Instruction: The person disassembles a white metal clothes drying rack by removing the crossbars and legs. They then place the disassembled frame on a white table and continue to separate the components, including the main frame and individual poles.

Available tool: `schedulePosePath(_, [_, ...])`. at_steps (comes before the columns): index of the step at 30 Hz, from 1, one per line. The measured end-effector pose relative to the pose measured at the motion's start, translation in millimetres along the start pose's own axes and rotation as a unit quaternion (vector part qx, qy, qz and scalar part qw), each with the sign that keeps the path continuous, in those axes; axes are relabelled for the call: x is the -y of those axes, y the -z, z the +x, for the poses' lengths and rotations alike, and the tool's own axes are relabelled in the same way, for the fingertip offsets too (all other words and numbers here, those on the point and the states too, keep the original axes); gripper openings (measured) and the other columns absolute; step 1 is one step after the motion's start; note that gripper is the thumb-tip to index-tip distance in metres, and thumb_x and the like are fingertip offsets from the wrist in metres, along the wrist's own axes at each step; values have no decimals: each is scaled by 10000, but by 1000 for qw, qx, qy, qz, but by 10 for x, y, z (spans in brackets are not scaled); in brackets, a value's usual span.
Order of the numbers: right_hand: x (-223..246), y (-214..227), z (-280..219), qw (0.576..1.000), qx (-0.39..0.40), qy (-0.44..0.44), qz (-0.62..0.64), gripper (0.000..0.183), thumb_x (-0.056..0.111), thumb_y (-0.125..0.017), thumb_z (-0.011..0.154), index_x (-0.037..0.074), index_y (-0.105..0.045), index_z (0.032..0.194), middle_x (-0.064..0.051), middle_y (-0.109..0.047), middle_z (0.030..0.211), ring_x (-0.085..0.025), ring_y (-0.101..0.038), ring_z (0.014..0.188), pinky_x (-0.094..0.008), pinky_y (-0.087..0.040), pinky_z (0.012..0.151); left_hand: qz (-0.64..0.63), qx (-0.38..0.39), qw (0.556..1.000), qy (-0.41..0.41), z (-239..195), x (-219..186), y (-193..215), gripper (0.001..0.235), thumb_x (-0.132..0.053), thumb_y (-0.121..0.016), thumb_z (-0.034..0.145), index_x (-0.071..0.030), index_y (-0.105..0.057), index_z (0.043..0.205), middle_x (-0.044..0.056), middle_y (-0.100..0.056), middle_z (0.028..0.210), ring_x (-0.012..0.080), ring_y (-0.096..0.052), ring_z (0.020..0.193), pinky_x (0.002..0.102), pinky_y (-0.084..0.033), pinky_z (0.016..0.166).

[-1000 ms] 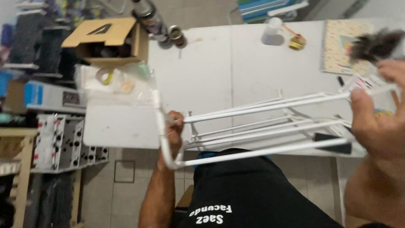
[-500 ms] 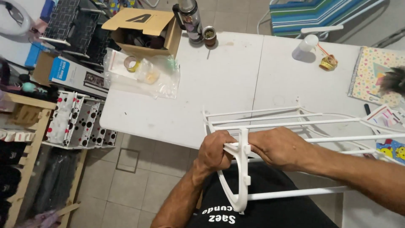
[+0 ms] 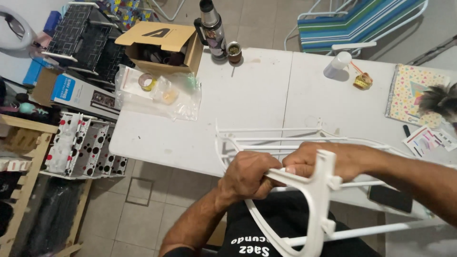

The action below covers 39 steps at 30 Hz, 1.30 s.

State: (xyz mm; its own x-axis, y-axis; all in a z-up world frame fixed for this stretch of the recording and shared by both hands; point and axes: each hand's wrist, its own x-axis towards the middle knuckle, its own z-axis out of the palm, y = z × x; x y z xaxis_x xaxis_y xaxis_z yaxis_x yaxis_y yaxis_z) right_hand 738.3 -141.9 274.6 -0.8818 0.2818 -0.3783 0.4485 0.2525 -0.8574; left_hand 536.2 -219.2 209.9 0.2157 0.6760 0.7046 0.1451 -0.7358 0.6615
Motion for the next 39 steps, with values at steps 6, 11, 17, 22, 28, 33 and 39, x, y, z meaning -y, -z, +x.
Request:
schedulePosePath(6, [-104, -88, 144, 990, 15, 57, 129, 466, 319, -473, 1077, 121, -551, 663, -4, -482, 462, -135, -427, 411, -271, -379, 362, 65, 42, 994, -77, 145, 62, 107, 447, -477, -394, 1068, -104, -592, 920, 52, -469, 627, 282, -541, 491, 397, -498, 439])
schedulePosePath(11, [-130, -190, 68, 970, -178, 118, -118, 326, 445, -495, 963, 232, -574, 730, 37, -562, 462, -188, -537, 363, -279, -481, 365, 69, -4, 997, -40, 185, 23, 74, 424, -478, -438, 1067, -121, -590, 897, 31, -439, 599, 264, -534, 458, 374, -513, 443])
schedulePosePath(17, [-134, -110, 233, 894, -275, 54, -349, 238, 331, -503, 957, 162, -569, 803, -91, -608, 530, -369, -675, 512, -441, -515, 435, 69, -59, 995, 26, 384, -66, 172, 385, -467, -469, 1057, -152, -576, 864, -3, -458, 529, 216, -540, 413, 315, -517, 411])
schedulePosePath(22, [86, 219, 149, 992, 65, 100, 40, 459, 364, -475, 1064, 91, -604, 718, -36, -463, 453, -166, -385, 436, -318, -402, 351, 64, -8, 996, -66, 301, -111, 147, 423, -466, -452, 1060, -125, -618, 871, 21, -477, 589, 251, -536, 454, 366, -497, 440])
schedulePosePath(28, [60, 13, 248, 980, 103, 131, 108, 483, 576, -329, 1041, 190, -581, 897, 88, -497, 717, -73, -433, 627, -246, -389, 594, 80, 51, 991, -99, 325, -183, 323, 459, -399, -346, 1134, -69, -524, 870, 37, -468, 655, 190, -448, 490, 367, -385, 460])
schedulePosePath(33, [256, -141, -30, 964, -32, 216, -149, 379, 427, -346, 1053, 185, -565, 861, -28, -550, 645, -271, -516, 512, -408, -455, 512, 111, -1, 993, -28, 217, -100, 446, 505, -471, -346, 1120, -103, -553, 844, 8, -513, 639, 146, -502, 497, 318, -432, 439])
schedulePosePath(39, [455, -124, -295, 887, -112, 255, -368, 564, 568, -215, 1092, 146, -480, 828, -54, -547, 753, -308, -549, 628, -476, -440, 551, 211, -127, 948, 201, 172, -15, 841, 458, -524, -460, 1028, -100, -549, 879, -31, -488, 665, 115, -439, 525, 322, -357, 453])
